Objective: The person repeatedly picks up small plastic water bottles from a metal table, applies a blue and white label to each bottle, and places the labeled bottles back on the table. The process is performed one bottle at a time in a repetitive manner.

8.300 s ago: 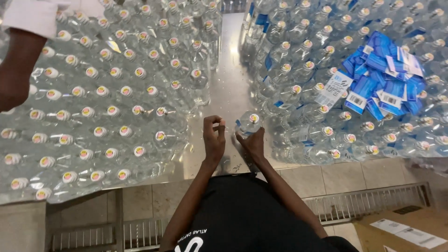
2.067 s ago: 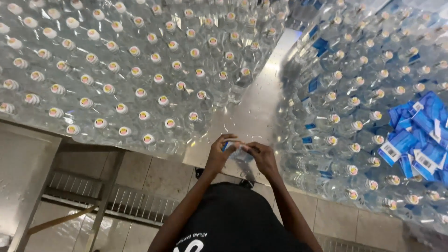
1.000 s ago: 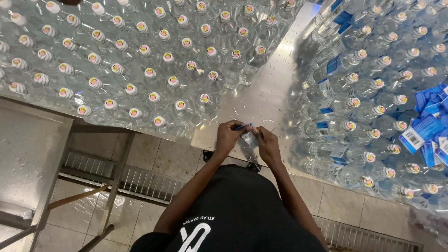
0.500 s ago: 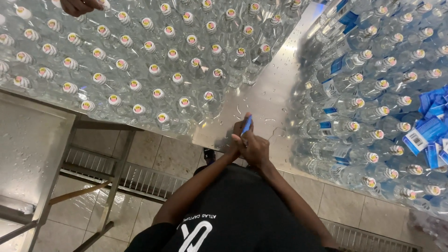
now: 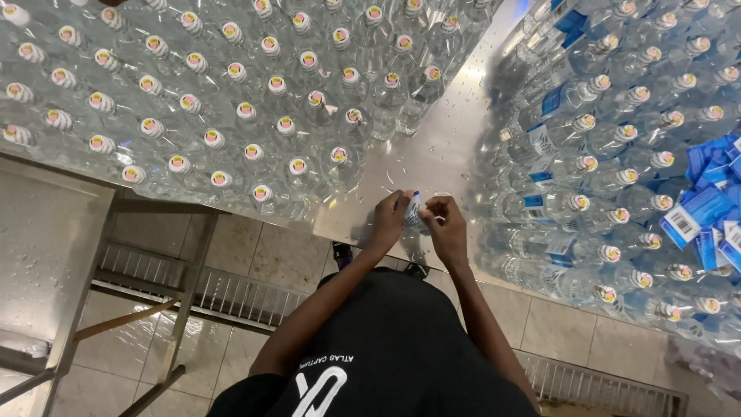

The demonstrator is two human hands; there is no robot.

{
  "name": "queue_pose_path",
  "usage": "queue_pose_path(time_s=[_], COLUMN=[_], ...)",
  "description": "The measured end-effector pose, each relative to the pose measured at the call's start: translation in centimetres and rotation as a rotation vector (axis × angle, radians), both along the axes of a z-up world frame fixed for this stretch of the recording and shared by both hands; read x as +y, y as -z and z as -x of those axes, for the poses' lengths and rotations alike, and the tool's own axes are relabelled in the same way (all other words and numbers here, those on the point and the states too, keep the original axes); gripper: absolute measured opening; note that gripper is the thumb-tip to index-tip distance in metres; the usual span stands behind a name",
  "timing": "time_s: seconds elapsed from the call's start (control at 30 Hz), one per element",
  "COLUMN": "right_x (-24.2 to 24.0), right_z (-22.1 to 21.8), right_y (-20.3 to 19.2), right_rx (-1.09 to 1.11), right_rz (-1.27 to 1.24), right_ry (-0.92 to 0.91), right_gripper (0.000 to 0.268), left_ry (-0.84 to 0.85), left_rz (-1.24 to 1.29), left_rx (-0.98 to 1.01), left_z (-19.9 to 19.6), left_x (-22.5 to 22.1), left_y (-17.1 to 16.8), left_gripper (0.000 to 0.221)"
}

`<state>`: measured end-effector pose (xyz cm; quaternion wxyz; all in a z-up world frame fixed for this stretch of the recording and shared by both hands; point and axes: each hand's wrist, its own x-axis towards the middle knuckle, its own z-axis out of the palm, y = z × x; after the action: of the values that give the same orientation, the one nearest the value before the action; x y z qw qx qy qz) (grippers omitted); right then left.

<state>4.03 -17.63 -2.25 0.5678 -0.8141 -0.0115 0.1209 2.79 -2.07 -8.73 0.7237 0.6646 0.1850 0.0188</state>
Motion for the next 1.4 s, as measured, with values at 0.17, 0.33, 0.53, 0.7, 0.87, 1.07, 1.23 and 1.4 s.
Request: queue_pose_path(time_s=[0.17, 0.33, 0.53, 0.7, 0.87, 1.07, 1.23, 1.4], right_x=[-0.3, -1.1, -0.7, -1.0, 0.1, 0.4, -0.2, -1.1], right_z=[0.1, -0.7, -0.7, -0.9, -0.7, -0.8, -1.4, -2.0], right_y=[-1.0, -0.4, 0.0, 2.5, -2.9, -2.4, -2.4, -2.5], right_rx=[0.01, 0.052, 0.141, 0.17, 0.148, 0.175, 0.201, 0.171], right_rz=[0.059, 0.094, 0.164, 0.044, -0.041, -0.051, -0.023, -0.129], right_ry=[0.016, 0.031, -0.138, 0.017, 0.142, 0.145, 0.135, 0.218], right_gripper=[0.033, 0.04, 0.057, 0.042, 0.027, 0.021, 0.022, 0.026], left_ry=[-0.042, 0.032, 0.004, -0.07, -0.067, -0.086, -0.015, -0.048], left_rz=[-0.005, 0.108, 0.154, 0.024, -0.013, -0.099, -0.055, 0.391], left_rx=[0.001, -0.042, 0.02, 0.088, 0.114, 0.054, 0.062, -0.016], left_z=[0.5, 1.1, 1.7, 1.4, 1.6, 0.9, 0.6, 0.2], left_x=[-0.2, 0.2, 1.4, 1.8, 1.7, 1.6, 1.8, 2.9], left_y=[-1.3, -3.8, -7.1, -5.1, -6.1, -5.3, -4.3, -3.3], left_gripper=[0.037, 0.023, 0.031, 0.031, 0.026, 0.029, 0.028, 0.023])
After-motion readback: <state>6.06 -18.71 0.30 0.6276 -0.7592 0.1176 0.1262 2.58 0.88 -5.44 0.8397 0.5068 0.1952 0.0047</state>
